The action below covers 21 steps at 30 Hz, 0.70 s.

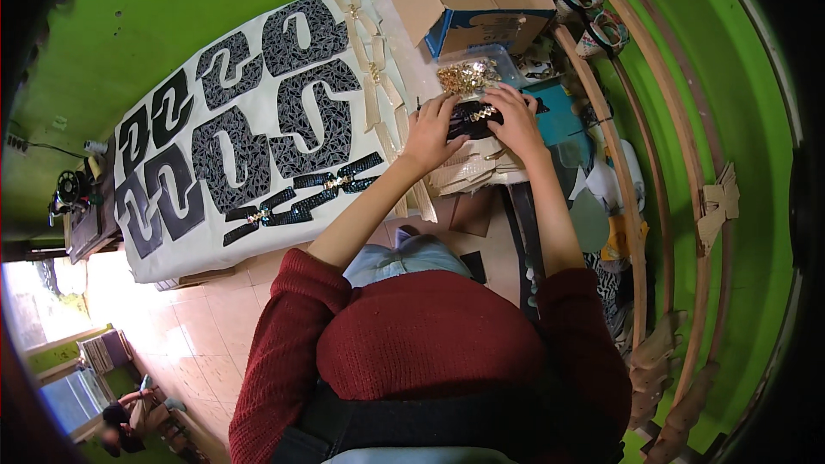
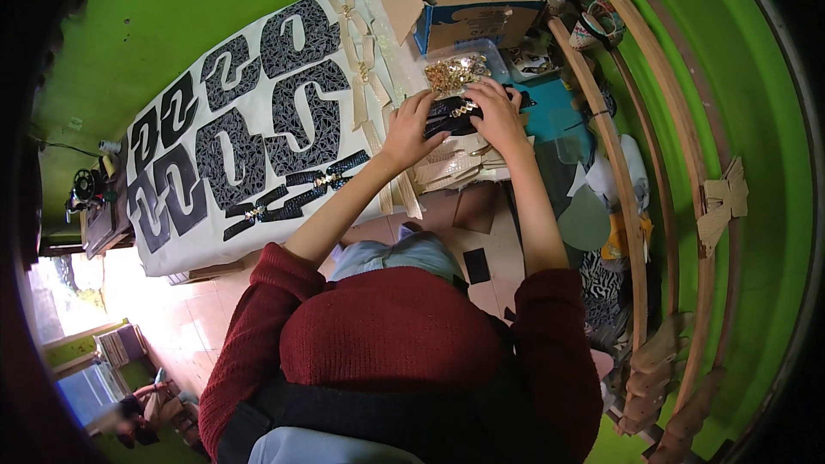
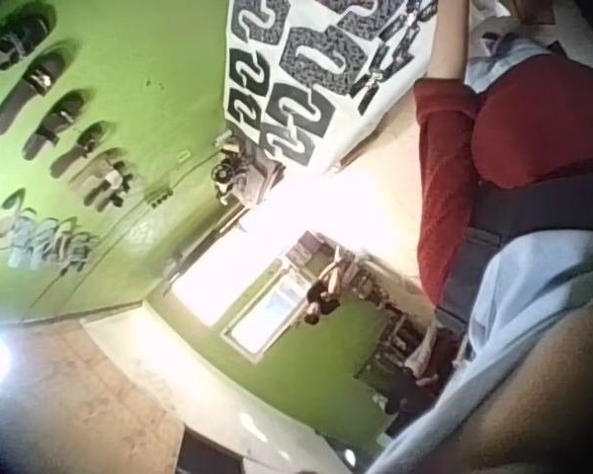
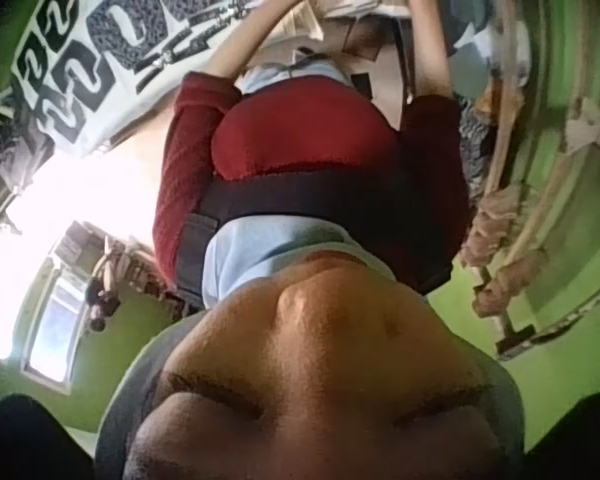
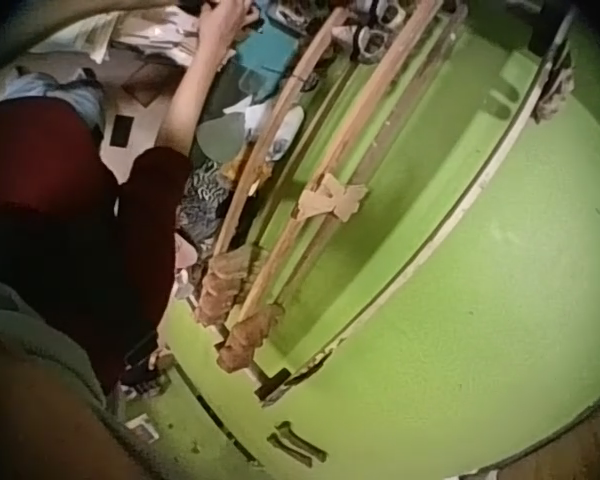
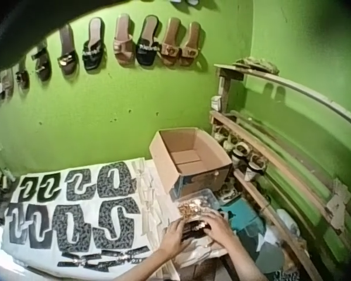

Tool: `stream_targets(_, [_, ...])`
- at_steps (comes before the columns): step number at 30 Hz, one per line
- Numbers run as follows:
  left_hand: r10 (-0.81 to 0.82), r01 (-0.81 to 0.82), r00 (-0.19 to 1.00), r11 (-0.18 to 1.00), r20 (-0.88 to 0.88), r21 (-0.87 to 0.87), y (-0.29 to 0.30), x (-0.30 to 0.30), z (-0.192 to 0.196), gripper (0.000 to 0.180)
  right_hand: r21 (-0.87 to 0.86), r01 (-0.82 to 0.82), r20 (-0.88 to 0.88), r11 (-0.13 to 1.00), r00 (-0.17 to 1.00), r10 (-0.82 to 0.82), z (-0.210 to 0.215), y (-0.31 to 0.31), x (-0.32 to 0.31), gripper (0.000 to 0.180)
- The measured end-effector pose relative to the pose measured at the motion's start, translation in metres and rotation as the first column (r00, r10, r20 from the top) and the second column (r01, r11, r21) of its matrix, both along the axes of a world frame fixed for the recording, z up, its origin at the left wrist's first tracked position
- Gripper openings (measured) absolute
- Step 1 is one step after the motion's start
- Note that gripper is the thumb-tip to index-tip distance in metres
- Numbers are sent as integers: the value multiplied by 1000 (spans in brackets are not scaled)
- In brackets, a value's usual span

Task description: Arranging and aligning decorative shoe upper components on a table for production.

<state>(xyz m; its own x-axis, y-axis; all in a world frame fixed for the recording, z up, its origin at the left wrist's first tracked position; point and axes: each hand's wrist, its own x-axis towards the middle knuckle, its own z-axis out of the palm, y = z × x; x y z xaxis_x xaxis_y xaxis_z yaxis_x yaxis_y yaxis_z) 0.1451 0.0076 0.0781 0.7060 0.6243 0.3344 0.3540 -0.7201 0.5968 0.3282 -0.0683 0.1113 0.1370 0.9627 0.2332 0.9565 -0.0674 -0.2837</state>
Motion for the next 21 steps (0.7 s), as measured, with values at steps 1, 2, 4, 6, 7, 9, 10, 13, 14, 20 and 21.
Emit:
stream_targets(1, [49,-48,995,999,85,-22,1,2,1,69,25,-25,0,999,1000,25,6,1,-3,42])
stream_targets(2, [101,-94,981,994,169,-47,2,4,2,75,24,-37,2,999,999,37,11,2,-8,42])
stream_targets(4, [103,-101,983,995,154,-24,6,8,14,74,94,-53,43,994,998,49,24,2,-16,42])
stream_targets(6, [110,-110,985,994,136,-3,11,10,26,73,140,-67,82,988,995,56,35,1,-22,42])
stream_targets(7, [78,-86,991,994,113,72,16,10,31,68,190,-78,117,979,992,56,38,3,-26,43])
stream_targets(9, [61,-72,994,987,87,141,27,9,42,64,232,-98,146,968,987,65,42,7,-28,43])
stream_targets(10, [-13,11,1000,999,28,41,35,10,47,60,260,-70,155,963,987,30,44,8,-30,43])
stream_targets(13, [-43,40,996,998,78,39,45,3,50,50,283,-56,176,958,984,6,50,14,-34,44])
stream_targets(14, [-107,124,984,985,139,-116,53,0,51,48,279,-51,173,959,985,2,53,15,-37,44])
stream_targets(20, [-161,188,976,963,150,-192,69,-27,65,42,226,-93,171,970,984,54,64,22,-50,45])
stream_targets(21, [-146,174,978,966,149,-192,71,-34,66,42,172,-92,119,981,990,72,66,21,-53,46])
